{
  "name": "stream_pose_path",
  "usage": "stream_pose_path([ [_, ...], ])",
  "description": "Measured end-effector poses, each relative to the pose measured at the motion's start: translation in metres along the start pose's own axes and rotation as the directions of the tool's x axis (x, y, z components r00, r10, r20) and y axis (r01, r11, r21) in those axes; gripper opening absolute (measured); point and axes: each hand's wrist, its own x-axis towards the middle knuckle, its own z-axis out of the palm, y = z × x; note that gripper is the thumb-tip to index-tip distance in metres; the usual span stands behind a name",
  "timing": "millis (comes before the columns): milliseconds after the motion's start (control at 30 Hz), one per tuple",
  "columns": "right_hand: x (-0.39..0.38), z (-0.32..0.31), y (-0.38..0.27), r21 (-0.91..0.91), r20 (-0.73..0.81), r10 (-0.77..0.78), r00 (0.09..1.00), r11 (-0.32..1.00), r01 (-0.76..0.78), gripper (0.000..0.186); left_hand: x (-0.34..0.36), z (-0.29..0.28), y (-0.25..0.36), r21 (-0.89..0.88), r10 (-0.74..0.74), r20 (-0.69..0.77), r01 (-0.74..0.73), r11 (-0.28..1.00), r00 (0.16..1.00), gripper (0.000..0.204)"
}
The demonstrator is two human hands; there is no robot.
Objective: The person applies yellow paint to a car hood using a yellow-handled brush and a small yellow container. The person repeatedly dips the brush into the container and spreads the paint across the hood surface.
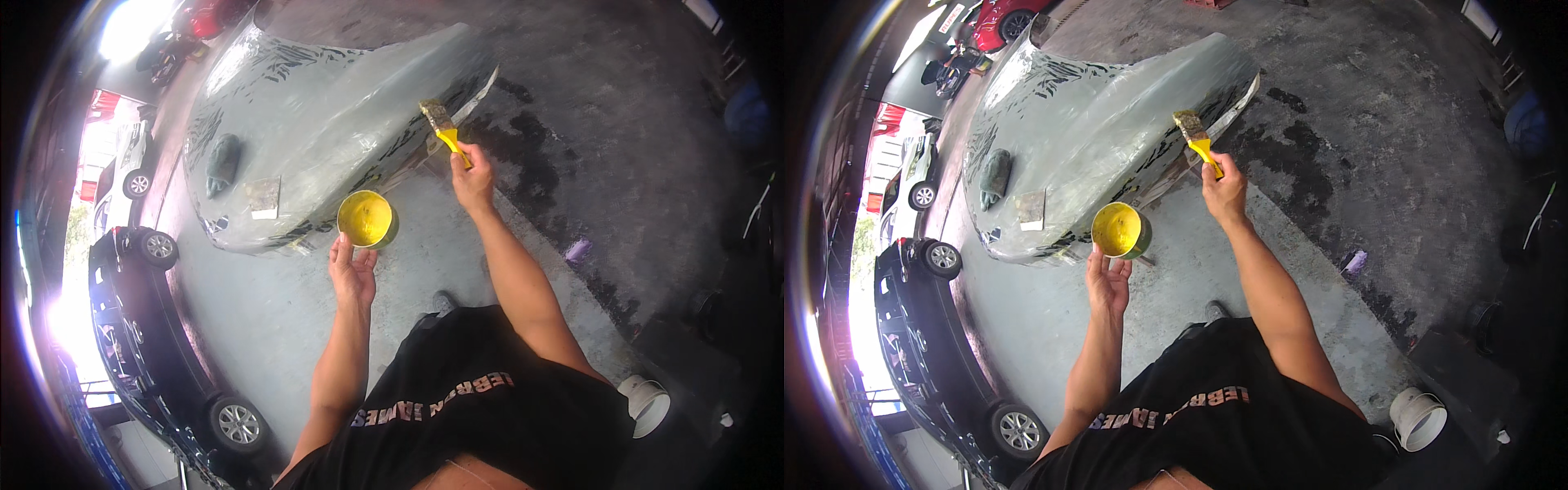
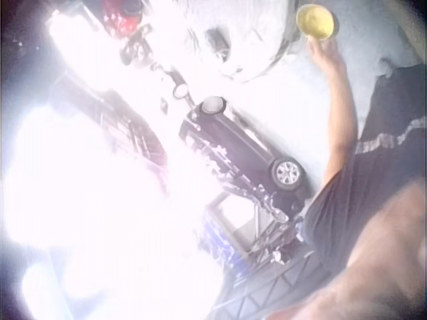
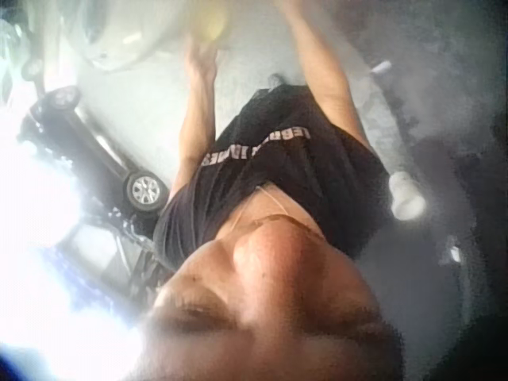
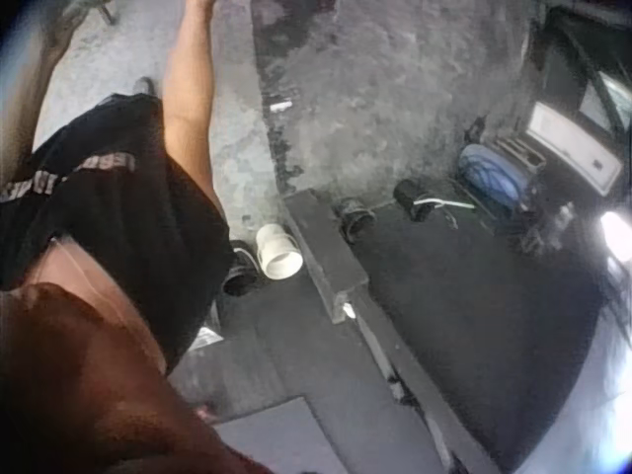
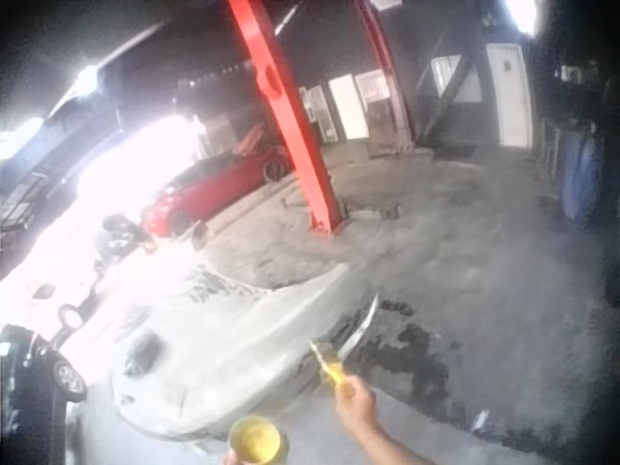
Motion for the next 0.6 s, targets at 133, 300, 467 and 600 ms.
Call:
stream_pose_path([
  [133,-0.046,0.026,0.019,-0.173,0.116,-0.007,0.993,0.985,0.027,0.018,-0.012,-0.012,0.011,0.076,0.024,-0.060,-0.020,0.997,0.998,0.041],
  [300,-0.060,0.005,-0.002,-0.195,0.182,0.065,0.981,0.980,-0.028,0.019,-0.013,-0.024,0.019,0.138,0.013,-0.103,0.002,0.990,0.995,0.042],
  [467,-0.016,0.016,-0.009,-0.260,0.083,-0.051,0.995,0.963,0.071,0.018,-0.006,-0.035,0.017,0.133,-0.017,0.076,0.007,0.991,0.997,0.040],
  [600,-0.060,0.011,0.003,-0.295,0.272,0.015,0.962,0.953,0.068,0.017,-0.010,-0.029,0.015,0.117,-0.031,0.091,0.020,0.993,0.995,0.040],
])
